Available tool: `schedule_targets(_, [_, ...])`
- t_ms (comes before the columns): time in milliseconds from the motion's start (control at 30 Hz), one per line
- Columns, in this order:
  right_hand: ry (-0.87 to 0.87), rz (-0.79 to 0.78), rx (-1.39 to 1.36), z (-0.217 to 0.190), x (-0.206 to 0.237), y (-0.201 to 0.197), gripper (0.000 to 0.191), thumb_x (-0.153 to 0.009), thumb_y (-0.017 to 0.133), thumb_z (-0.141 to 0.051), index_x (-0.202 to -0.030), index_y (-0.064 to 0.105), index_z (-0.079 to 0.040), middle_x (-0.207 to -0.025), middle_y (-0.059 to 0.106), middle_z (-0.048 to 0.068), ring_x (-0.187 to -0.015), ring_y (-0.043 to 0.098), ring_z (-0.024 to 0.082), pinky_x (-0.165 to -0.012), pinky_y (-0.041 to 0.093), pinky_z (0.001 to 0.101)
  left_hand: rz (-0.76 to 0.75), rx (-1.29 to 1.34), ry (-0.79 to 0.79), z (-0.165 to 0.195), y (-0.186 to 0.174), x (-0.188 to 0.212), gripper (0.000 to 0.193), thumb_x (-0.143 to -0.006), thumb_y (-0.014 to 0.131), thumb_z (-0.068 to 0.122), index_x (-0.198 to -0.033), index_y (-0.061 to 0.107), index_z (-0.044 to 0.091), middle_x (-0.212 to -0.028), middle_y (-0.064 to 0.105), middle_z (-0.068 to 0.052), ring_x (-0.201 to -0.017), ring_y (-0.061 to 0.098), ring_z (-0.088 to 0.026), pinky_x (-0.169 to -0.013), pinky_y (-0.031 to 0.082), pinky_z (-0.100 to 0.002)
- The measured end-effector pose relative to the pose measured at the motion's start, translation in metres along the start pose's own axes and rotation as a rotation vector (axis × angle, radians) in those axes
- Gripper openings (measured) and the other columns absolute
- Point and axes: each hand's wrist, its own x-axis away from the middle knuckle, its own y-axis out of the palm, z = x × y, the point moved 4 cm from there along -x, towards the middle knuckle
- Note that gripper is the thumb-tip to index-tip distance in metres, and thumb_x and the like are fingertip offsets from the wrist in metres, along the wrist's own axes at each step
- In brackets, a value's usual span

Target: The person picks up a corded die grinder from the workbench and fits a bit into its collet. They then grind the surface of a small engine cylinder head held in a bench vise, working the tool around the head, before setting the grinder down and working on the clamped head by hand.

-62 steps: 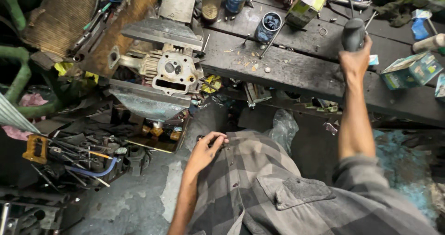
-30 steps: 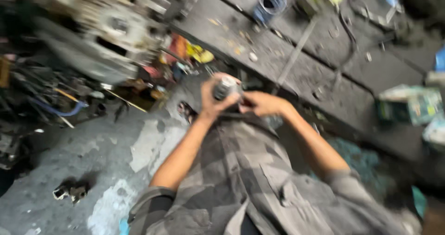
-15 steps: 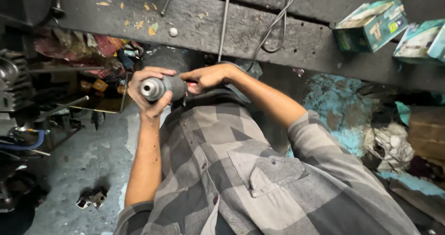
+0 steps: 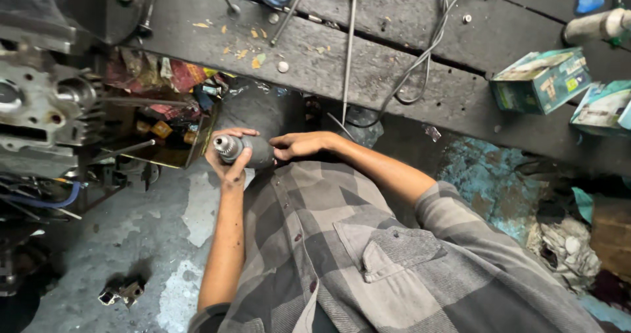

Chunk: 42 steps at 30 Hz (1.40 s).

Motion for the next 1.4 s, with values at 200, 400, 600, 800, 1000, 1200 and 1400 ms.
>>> schedule_targets(200, [-0.134,0.752,0.602,-0.090,0.064,-0.033,0.029,-0.100,0.066,-0.020,-0.126,0.067,-0.008,-0.117,0.073,0.012,-0.112,0.067,0.032,-0.100,0.052,0.0408,0.032,0.044,0.025,0.008,-0.005,0.000,0.035,-0.077,0.072,0.003,-0.109,0.056,0.000,-0.105,0.070,-0.026,-0.099,0.072,-0.036,-0.098,0.058,-0.048])
schedule_targets(400, [0.252,1.445,0.861,-0.109,0.124,-0.119,0.043,-0.093,0.076,-0.022,-0.117,0.054,0.006,-0.097,0.066,0.028,-0.088,0.062,0.048,-0.075,0.050,0.0538,0.008,0.006,0.011,0.011,-0.004,0.002,0.033,-0.078,0.072,0.004,-0.107,0.058,-0.001,-0.105,0.070,-0.025,-0.100,0.072,-0.034,-0.098,0.058,-0.046])
schedule_targets(600, [0.385,1.414,0.630,-0.048,0.143,-0.164,0.027,-0.089,0.074,-0.025,-0.093,0.066,0.000,-0.080,0.071,0.021,-0.075,0.070,0.040,-0.071,0.055,0.0499,-0.001,-0.005,-0.001,0.012,-0.002,-0.006,0.032,-0.078,0.072,0.004,-0.107,0.059,-0.001,-0.103,0.071,-0.022,-0.100,0.072,-0.032,-0.096,0.058,-0.043])
schedule_targets(800, [0.206,1.651,0.566,-0.052,0.189,-0.223,0.028,-0.091,0.076,-0.024,-0.095,0.068,0.003,-0.080,0.071,0.016,-0.073,0.072,0.027,-0.067,0.056,0.0386,0.000,0.009,-0.033,0.012,-0.001,-0.009,0.034,-0.077,0.074,0.006,-0.107,0.060,0.000,-0.104,0.072,-0.021,-0.101,0.072,-0.029,-0.097,0.056,-0.040])
schedule_targets(1000, [-0.288,1.615,0.965,-0.133,0.184,-0.211,0.034,-0.103,0.072,-0.015,-0.125,0.059,0.007,-0.107,0.067,0.021,-0.090,0.068,0.028,-0.077,0.058,0.0352,-0.020,-0.112,0.011,0.014,0.001,-0.010,0.033,-0.078,0.078,0.010,-0.107,0.064,0.000,-0.105,0.074,-0.017,-0.101,0.072,-0.024,-0.096,0.055,-0.036])
schedule_targets(1200, [-0.187,0.213,0.703,-0.108,0.050,-0.054,0.022,-0.097,0.060,-0.010,-0.114,0.064,0.003,-0.149,0.050,0.030,-0.121,0.060,0.041,-0.100,0.047,0.0425,-0.027,-0.165,0.083,0.029,0.007,-0.015,0.031,-0.082,0.078,0.014,-0.107,0.066,0.002,-0.104,0.076,-0.015,-0.101,0.074,-0.022,-0.097,0.056,-0.035])
schedule_targets(1400, [0.102,-0.113,0.124,-0.043,-0.009,-0.028,0.052,-0.102,0.056,-0.024,-0.146,0.041,-0.002,-0.120,0.064,0.009,-0.110,0.056,0.016,-0.099,0.045,0.0306,-0.100,-0.080,0.185,0.039,0.002,-0.029,0.031,-0.082,0.078,0.016,-0.105,0.064,0.002,-0.103,0.076,-0.015,-0.099,0.075,-0.022,-0.095,0.059,-0.034])
